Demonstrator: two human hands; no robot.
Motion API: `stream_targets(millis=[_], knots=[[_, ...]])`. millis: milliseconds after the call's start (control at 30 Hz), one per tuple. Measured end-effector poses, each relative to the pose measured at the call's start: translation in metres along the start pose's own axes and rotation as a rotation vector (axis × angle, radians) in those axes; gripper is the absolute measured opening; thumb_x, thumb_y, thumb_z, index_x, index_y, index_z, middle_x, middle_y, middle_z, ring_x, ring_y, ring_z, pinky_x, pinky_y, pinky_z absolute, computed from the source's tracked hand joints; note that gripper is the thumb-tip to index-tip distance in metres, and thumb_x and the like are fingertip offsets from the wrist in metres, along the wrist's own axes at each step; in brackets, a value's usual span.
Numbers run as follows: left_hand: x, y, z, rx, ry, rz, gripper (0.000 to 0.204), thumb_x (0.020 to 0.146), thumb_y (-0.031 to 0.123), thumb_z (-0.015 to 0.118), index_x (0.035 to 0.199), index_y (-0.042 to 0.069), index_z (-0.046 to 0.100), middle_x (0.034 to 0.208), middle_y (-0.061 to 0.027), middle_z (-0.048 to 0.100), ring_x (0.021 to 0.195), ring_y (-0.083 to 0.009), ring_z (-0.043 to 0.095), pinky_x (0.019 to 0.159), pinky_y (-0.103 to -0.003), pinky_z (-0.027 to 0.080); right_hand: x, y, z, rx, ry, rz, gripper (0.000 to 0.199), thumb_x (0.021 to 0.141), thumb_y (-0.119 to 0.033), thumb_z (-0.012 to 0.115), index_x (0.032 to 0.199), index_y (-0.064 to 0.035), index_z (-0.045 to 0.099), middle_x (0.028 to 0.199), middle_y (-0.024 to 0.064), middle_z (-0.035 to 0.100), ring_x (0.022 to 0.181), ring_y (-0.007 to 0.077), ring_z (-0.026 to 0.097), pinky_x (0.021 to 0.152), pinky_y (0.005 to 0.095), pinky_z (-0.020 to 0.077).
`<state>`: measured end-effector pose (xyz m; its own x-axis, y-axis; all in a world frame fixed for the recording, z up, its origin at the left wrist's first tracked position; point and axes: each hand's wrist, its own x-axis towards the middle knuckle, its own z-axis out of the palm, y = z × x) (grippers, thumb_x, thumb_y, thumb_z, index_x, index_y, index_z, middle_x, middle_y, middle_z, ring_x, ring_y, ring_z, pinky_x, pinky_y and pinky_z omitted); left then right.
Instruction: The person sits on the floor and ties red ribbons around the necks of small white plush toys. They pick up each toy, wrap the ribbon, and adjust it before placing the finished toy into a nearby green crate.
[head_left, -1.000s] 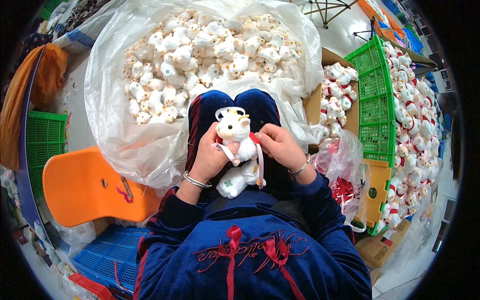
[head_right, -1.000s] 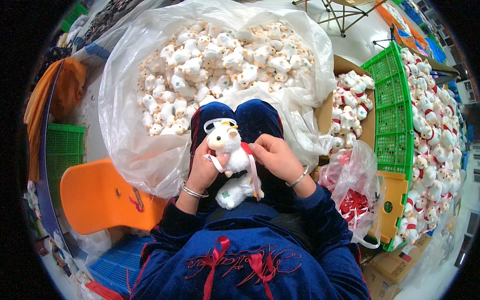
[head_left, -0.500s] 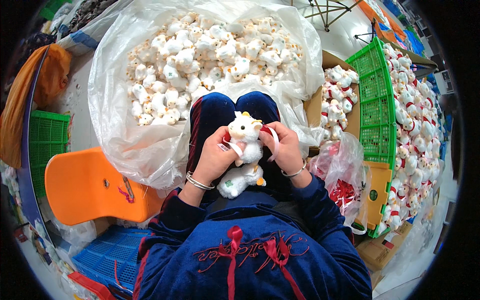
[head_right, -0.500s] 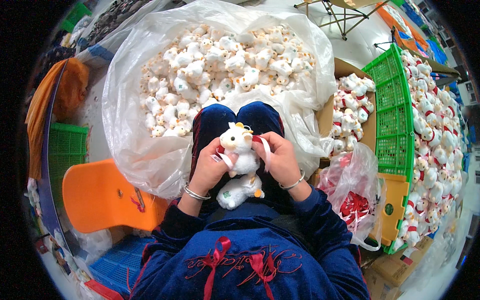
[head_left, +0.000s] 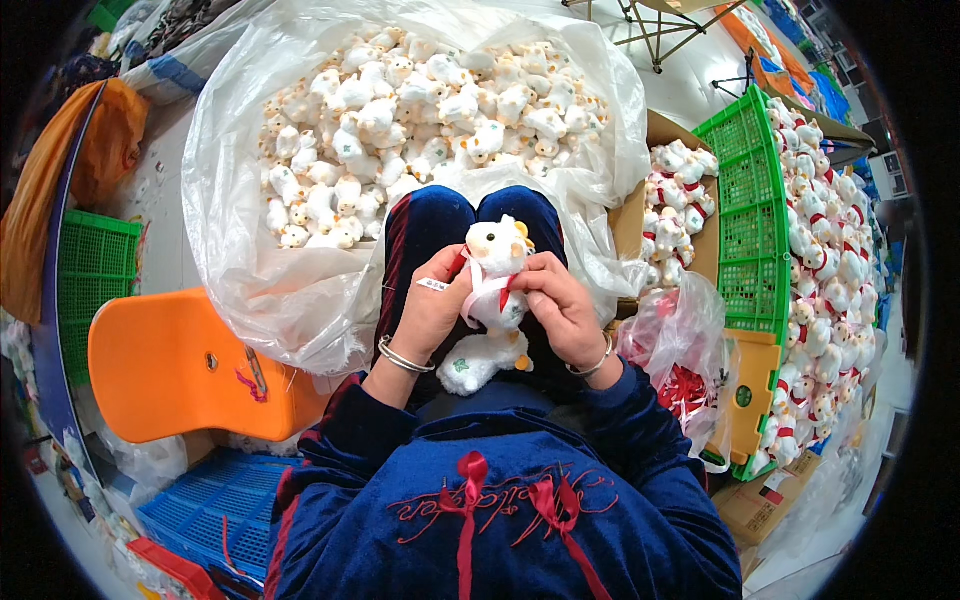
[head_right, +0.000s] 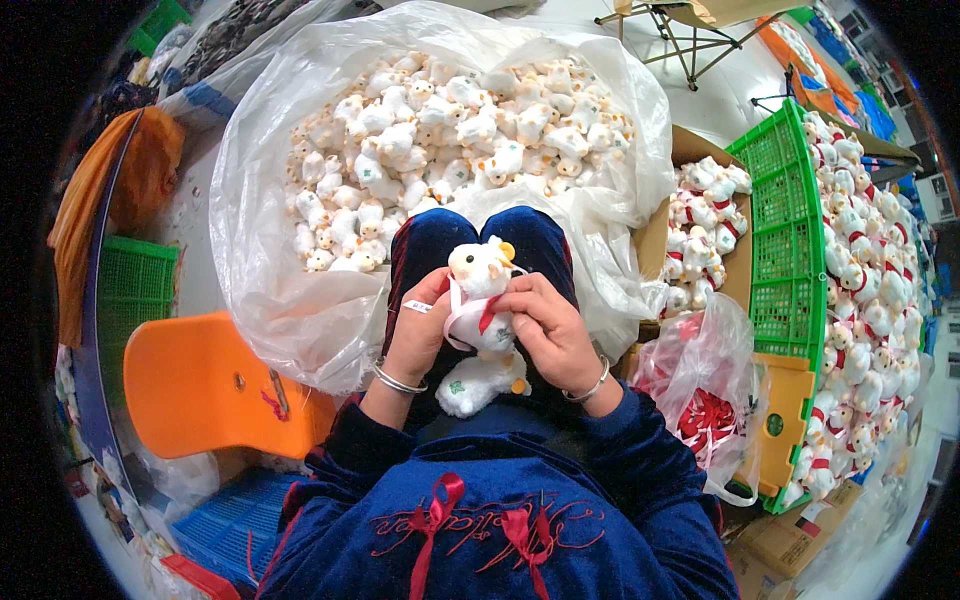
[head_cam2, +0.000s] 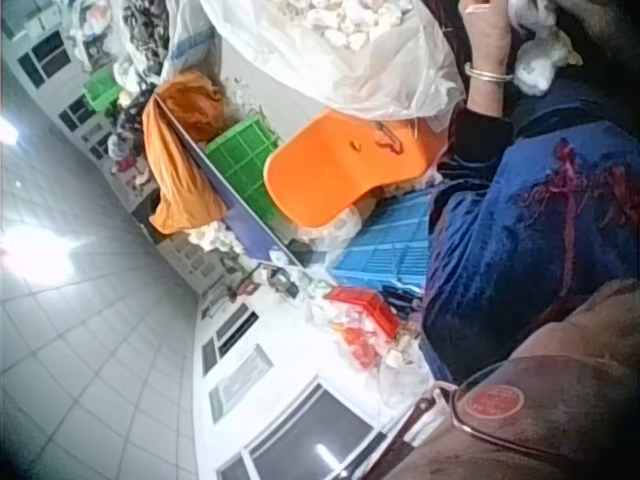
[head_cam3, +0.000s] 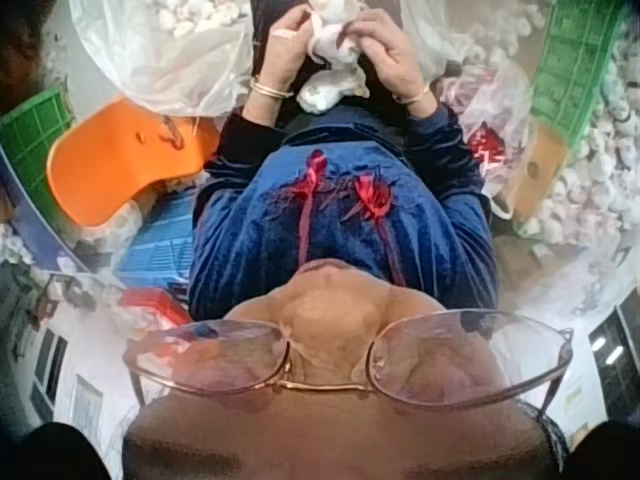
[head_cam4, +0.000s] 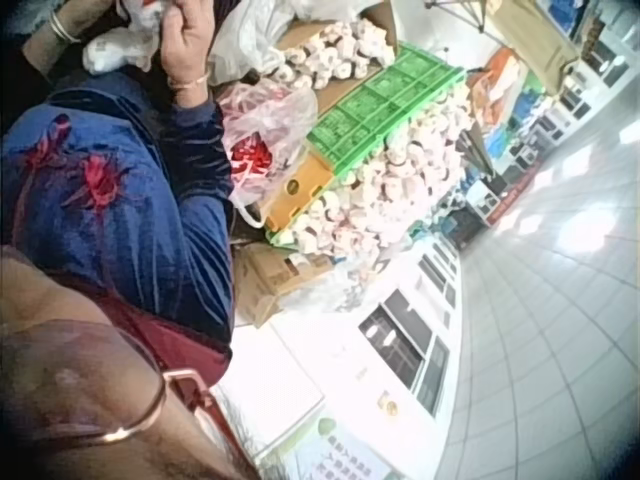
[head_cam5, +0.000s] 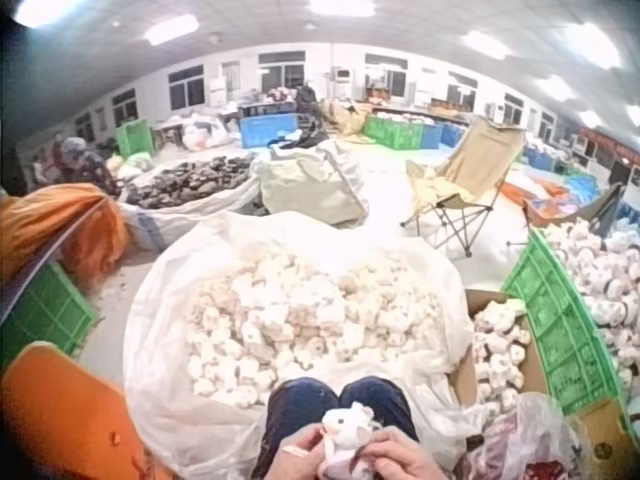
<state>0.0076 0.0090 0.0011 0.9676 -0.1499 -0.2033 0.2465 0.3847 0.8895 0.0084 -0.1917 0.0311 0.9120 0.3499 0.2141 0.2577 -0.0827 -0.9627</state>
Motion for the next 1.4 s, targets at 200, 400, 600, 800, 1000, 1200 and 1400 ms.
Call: stream_targets(millis=[200, 400, 600, 800, 1000, 1200, 1400], knots=[[-0.002, 0.006, 0.002, -0.127, -0.128, -0.001, 0.036, 0.099, 0.020, 0.065, 0.127, -0.001, 0.064, 0.117, -0.0040, 0.068, 0.103, -0.0112, 0.064, 0.090, -0.026, 0.051, -0.002, 0.008, 0.004, 0.572, 0.033, 0.291, 0.037, 0.096, -0.007, 0.068, 0.130, -0.0021, 0.056, 0.120, 0.0049, 0.062, 0.114, 0.0156, 0.060, 0.100, 0.0321, 0.0485], [0.015, -0.010, 0.002, 0.179, -0.141, 0.278, 0.039, 0.095, 0.029, 0.071, 0.120, -0.002, 0.068, 0.120, -0.0066, 0.058, 0.109, -0.0164, 0.057, 0.098, -0.028, 0.045, 0.004, 0.008, 0.007, 0.497, -0.037, 0.439, 0.057, 0.093, -0.010, 0.074, 0.143, -0.0033, 0.049, 0.134, 0.0070, 0.061, 0.122, 0.0180, 0.059, 0.107, 0.0348, 0.0457], [0.024, 0.008, -0.012, 0.454, 0.233, 0.270, 0.038, 0.092, 0.014, 0.073, 0.125, 0.000, 0.060, 0.110, -0.0064, 0.061, 0.093, -0.0142, 0.059, 0.083, -0.029, 0.051, 0.011, 0.015, 0.011, 0.304, 0.158, 0.397, 0.041, 0.090, -0.005, 0.074, 0.129, -0.0030, 0.062, 0.119, 0.0055, 0.069, 0.106, 0.0151, 0.066, 0.094, 0.0321, 0.0525], [-0.002, 0.026, 0.001, 0.455, 0.110, 0.335, 0.016, 0.092, 0.007, 0.072, 0.107, 0.002, 0.067, 0.094, 0.0009, 0.059, 0.073, -0.0044, 0.052, 0.065, -0.021, 0.045, 0.014, 0.017, 0.013, 0.093, 0.258, 0.308, 0.043, 0.089, -0.006, 0.077, 0.128, -0.0026, 0.057, 0.118, 0.0082, 0.067, 0.108, 0.0166, 0.065, 0.095, 0.0329, 0.0515], [0.003, 0.000, 0.022, 0.164, -0.015, 0.173, 0.018, 0.090, 0.002, 0.074, 0.107, 0.003, 0.068, 0.098, 0.0026, 0.055, 0.078, -0.0021, 0.054, 0.066, -0.018, 0.046, 0.005, -0.001, 0.019, 0.086, 0.158, 0.201, 0.057, 0.093, 0.001, 0.064, 0.145, 0.0006, 0.041, 0.135, 0.0121, 0.056, 0.123, 0.0203, 0.057, 0.105, 0.0337, 0.0457], [-0.005, 0.017, 0.016, 0.175, -0.031, 0.338, 0.013, 0.092, 0.000, 0.070, 0.105, 0.002, 0.069, 0.116, -0.0003, 0.057, 0.084, -0.0030, 0.057, 0.068, -0.018, 0.048, -0.009, -0.001, 0.009, 0.337, 0.123, 0.143, 0.065, 0.102, -0.007, 0.051, 0.159, 0.0008, 0.023, 0.151, 0.0179, 0.047, 0.138, 0.0239, 0.047, 0.116, 0.0359, 0.0349], [-0.043, 0.027, -0.018, 0.452, -0.318, 0.409, 0.015, 0.082, 0.000, 0.077, 0.089, 0.004, 0.065, 0.131, -0.0143, 0.065, 0.111, -0.0250, 0.067, 0.091, -0.033, 0.052, -0.036, 0.005, 0.002, 0.658, -0.051, 0.273, 0.071, 0.098, -0.016, 0.068, 0.156, 0.0012, 0.032, 0.148, 0.0186, 0.052, 0.137, 0.0272, 0.052, 0.115, 0.0404, 0.0389]])
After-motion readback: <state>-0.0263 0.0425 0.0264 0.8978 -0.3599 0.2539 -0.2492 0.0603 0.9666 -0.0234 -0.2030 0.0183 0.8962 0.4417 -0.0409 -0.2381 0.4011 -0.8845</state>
